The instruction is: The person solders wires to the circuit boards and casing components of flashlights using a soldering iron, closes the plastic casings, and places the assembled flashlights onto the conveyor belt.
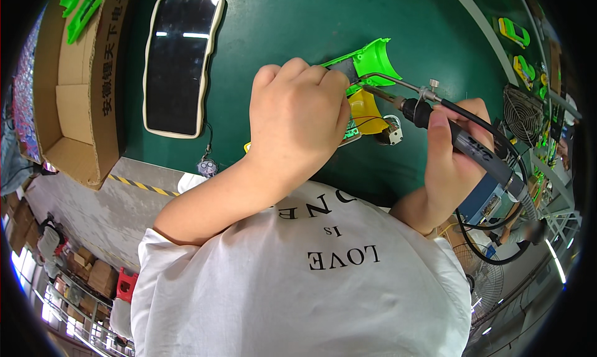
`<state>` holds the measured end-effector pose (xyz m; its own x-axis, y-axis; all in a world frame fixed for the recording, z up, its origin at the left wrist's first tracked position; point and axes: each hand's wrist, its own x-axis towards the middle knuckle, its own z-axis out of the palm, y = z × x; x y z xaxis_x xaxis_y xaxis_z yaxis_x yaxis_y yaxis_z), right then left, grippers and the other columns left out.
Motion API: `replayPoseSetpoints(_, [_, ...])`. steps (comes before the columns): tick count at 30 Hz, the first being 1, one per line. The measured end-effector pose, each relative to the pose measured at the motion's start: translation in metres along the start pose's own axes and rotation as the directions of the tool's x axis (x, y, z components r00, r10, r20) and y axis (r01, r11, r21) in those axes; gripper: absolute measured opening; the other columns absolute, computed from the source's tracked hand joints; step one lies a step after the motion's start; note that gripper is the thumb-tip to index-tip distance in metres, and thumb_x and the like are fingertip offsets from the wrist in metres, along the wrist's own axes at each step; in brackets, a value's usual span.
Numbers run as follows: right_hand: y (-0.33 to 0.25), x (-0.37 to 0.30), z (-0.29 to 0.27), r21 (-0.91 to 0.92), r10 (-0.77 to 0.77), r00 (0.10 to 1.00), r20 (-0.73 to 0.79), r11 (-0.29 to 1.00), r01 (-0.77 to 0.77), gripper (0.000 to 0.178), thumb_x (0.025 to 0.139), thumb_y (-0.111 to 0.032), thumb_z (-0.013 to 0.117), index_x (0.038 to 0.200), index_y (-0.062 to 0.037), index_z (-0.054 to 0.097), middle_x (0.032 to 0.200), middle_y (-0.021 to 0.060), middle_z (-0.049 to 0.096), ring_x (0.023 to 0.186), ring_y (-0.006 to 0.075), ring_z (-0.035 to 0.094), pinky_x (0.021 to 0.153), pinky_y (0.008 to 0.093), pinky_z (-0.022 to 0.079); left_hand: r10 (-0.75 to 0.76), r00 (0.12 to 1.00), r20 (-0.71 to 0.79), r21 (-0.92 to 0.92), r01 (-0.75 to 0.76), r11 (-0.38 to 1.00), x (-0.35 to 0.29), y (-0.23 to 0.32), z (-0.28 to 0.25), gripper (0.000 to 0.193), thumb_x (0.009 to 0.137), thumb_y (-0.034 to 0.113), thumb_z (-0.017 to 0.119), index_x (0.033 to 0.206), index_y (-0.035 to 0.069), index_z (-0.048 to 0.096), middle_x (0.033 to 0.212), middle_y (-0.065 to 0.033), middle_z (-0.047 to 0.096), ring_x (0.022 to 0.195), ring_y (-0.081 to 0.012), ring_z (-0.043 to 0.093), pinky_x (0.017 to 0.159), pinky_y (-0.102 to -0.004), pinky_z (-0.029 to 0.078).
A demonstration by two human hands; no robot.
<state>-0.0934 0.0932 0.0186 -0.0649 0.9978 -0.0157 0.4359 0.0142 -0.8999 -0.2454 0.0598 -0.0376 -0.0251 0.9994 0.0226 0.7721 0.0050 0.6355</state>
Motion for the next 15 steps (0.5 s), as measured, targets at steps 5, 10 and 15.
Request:
replayPoseSetpoints(5, [0.0034,0.0018,-0.0039,-0.002,-0.003,1.0,-0.014,1.0,0.003,0.011,0.069,0.004,0.059,0.073,0.0017,0.049,0.062,0.0036,0.054,0.052,0.0038,0.046,0.048,0.0154,0.035,0.006,1.0,0.012,-0.004,-0.006,1.0,0.0055,0.0034,0.0036,0.008,0.064,0.007,0.06,0.072,0.009,0.059,0.064,-0.0003,0.056,0.065,-0.0182,0.049,0.063,-0.0304,0.034])
replayPoseSetpoints(10, [0.0016,0.002,-0.0031,-0.042,-0.017,1.0,0.004,0.999,0.018,0.012,0.069,0.004,0.06,0.074,0.002,0.049,0.062,0.0035,0.054,0.052,0.0037,0.045,0.048,0.0153,0.035,-0.005,1.0,0.019,0.008,0.005,1.0,0.0049,0.0039,0.0021,0.008,0.064,0.008,0.06,0.071,0.009,0.059,0.063,-0.0003,0.056,0.064,-0.0184,0.049,0.063,-0.0305,0.034])
replayPoseSetpoints(15, [0.0,0.0001,0.0002,-0.046,-0.06,0.998,0.006,0.997,0.06,0.011,0.068,0.005,0.059,0.073,0.0022,0.05,0.062,0.0034,0.053,0.053,0.0036,0.045,0.048,0.0153,0.035,0.004,1.0,0.024,0.02,-0.004,1.0,0.0018,0.002,0.0004,0.007,0.064,0.008,0.059,0.071,0.009,0.059,0.062,-0.0005,0.055,0.063,-0.0187,0.049,0.063,-0.031,0.034])
